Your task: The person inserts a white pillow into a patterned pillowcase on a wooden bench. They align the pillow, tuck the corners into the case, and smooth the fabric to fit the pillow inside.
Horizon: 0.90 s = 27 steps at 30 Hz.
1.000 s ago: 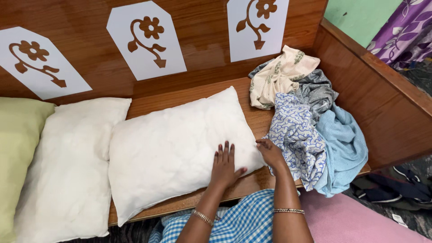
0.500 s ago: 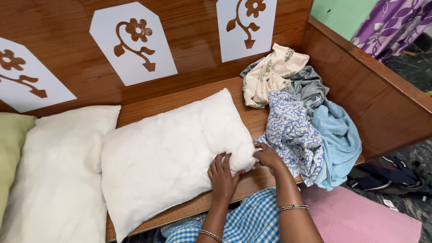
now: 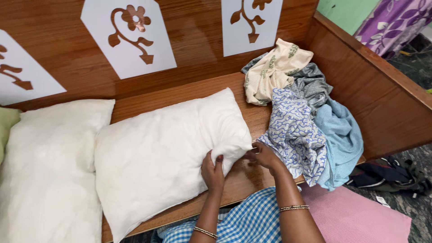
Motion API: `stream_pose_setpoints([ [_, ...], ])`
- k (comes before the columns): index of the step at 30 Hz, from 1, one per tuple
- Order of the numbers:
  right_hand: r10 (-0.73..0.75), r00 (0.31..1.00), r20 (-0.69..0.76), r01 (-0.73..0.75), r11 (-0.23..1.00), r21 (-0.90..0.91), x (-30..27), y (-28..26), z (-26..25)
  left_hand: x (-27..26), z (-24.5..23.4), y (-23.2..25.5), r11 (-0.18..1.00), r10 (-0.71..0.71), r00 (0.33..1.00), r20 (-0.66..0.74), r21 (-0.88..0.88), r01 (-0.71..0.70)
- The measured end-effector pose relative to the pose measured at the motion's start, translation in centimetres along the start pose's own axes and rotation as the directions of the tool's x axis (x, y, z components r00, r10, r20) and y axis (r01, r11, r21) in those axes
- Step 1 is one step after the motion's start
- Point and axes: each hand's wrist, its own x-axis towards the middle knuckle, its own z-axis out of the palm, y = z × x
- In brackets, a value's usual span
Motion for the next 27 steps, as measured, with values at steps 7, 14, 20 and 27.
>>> stream_pose_setpoints([
  [7,-0.077,0.989,0.128,0.057,0.987,0.148,-2.2,-2.8,1.7,0.7,-2.0,0.7,0.957,0.171,0.985,0.037,-0.242,-0.157],
  [14,-0.043,0.989,0.139,0.023,0.990,0.142,-0.6,-1.3,1.7,2.7,-5.7,8.3,0.987,-0.142,0.950,0.277,0.107,0.116],
  [20,-0.115,0.991,-0.062,0.124,0.976,0.177,0.0,-1.2,3.1,3.7,-3.5,9.9,0.897,0.205,0.959,0.193,0.355,-0.263],
  [27,-0.134,0.967,-0.216,0.216,0.879,0.426,2.2,0.7,2.4,3.8,-2.0,9.1,0.937,0.120,0.974,0.190,0.302,-0.175],
])
